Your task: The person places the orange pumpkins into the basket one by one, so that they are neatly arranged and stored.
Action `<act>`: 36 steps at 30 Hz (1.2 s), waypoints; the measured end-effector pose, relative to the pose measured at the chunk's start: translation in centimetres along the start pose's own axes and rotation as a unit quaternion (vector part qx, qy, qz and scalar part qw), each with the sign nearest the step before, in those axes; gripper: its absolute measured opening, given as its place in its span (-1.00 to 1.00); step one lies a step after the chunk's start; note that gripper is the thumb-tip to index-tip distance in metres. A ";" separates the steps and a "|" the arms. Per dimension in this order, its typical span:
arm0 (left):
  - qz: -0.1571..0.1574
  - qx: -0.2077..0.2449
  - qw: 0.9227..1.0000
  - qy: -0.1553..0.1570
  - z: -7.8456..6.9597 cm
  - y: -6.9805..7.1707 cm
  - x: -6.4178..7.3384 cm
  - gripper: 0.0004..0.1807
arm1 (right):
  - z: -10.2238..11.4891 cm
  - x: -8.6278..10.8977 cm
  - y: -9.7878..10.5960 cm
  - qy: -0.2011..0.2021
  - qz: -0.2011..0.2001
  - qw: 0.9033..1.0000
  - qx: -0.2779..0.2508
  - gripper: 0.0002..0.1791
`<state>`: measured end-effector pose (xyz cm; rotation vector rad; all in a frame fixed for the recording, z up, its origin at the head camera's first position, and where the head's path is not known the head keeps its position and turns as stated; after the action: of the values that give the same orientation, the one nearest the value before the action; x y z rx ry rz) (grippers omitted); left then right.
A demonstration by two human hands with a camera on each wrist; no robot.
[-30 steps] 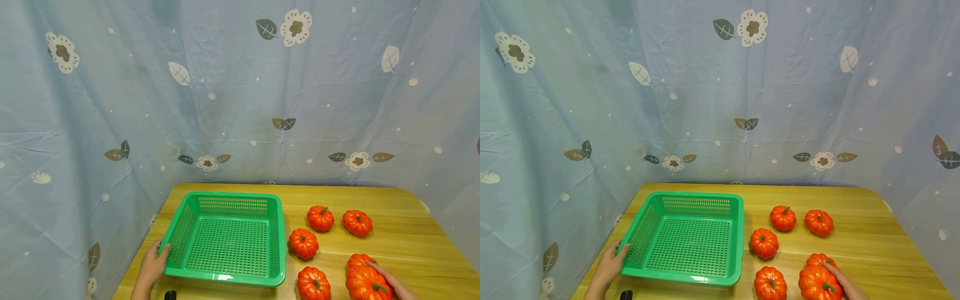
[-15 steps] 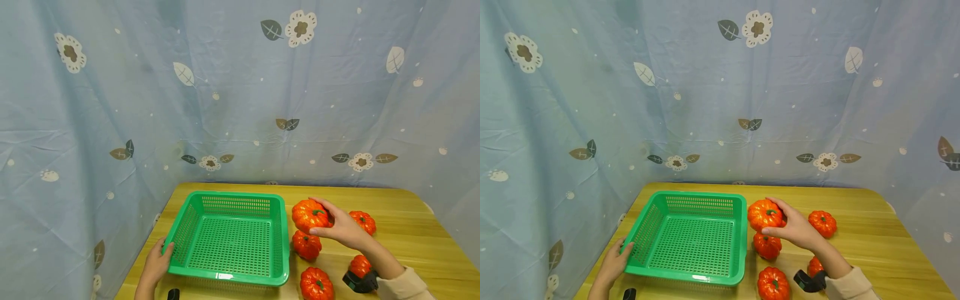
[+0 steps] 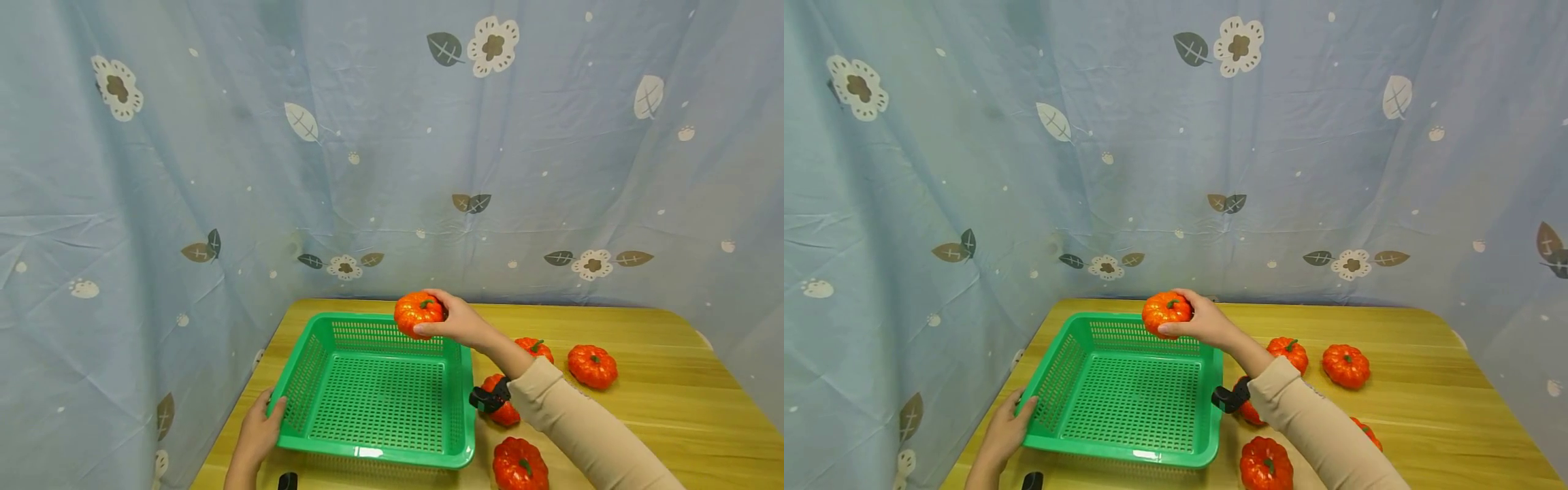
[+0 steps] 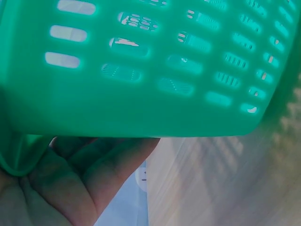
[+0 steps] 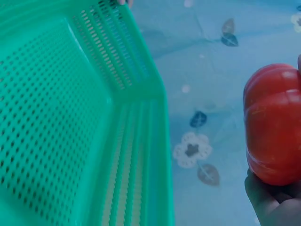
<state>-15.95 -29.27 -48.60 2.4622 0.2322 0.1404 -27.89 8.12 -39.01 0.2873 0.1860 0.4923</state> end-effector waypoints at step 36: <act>-0.028 -0.012 0.999 -0.017 0.0 -0.3 0.2 -0.47 | -7.1 -8.4 -14.9 -0.061 0.056 0.991 0.102 -0.14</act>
<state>-15.77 -29.03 -48.80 2.4303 0.2820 0.0768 -30.38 -6.96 -49.55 0.5289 0.1013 0.5658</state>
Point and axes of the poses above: each hand's wrist, its own x-axis away from the middle knuckle, its own y-axis out of the back of the hand, z = x × y, the point moved 1 cm from there along -x, towards the middle knuckle, and after that the axes turned 3 degrees about -y, right-handed, at the moved point
